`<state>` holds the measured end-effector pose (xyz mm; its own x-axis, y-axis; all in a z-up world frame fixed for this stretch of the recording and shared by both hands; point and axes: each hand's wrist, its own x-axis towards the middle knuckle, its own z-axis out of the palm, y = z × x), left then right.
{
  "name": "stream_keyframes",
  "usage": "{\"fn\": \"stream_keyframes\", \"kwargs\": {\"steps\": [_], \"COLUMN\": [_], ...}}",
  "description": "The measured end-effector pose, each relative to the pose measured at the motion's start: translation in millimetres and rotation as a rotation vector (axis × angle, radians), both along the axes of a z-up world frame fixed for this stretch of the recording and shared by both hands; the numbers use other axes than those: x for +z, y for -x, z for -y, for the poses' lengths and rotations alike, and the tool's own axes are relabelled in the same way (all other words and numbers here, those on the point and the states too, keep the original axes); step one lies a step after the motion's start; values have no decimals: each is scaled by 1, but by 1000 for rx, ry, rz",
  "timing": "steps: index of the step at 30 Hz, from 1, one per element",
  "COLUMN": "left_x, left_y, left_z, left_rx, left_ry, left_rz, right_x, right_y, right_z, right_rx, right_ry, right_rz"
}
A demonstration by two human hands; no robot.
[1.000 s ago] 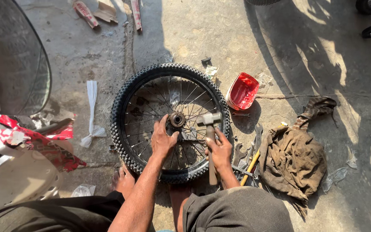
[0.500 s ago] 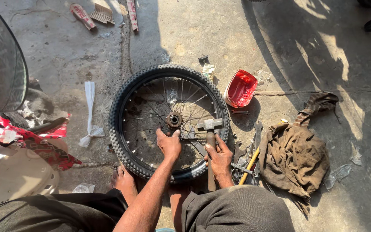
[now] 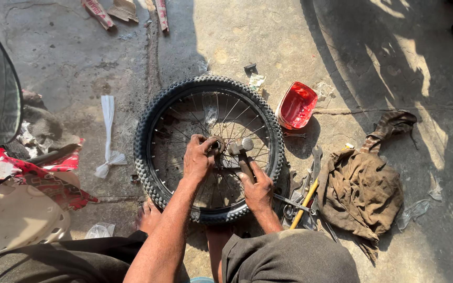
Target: The person is repairing a bicycle wheel hub. They use a hammer to tap a metal ring into the hub, then use a wrench to tighten a nut. They also use a rag to wipe the hub area.
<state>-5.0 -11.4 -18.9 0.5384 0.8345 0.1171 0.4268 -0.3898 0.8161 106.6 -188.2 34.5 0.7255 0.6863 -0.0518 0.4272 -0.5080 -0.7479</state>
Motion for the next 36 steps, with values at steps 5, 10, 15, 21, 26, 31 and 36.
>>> {"fn": "stream_keyframes", "kwargs": {"steps": [5,10,15,21,26,31,36], "left_x": [2,6,16,9,15,18,6], "left_y": [-4,-5,-7,-3,-13,-4,-5], "left_z": [6,12,7,15,2,16,10], "left_rx": [39,54,52,22,28,57,40], "left_ry": [109,118,129,147,166,88,115], "left_rz": [-21,-82,-106,-163,-176,-153,-130], "right_x": [16,13,9,-1,-9,-12,-9], "right_y": [-2,1,-1,-3,-17,-8,-20], "right_z": [-23,-34,-44,-32,-47,-27,-30], "right_rx": [160,207,258,289,277,248,110], "right_ry": [-94,32,5,62,24,116,-95], "right_rz": [198,259,298,288,359,88,204]}}
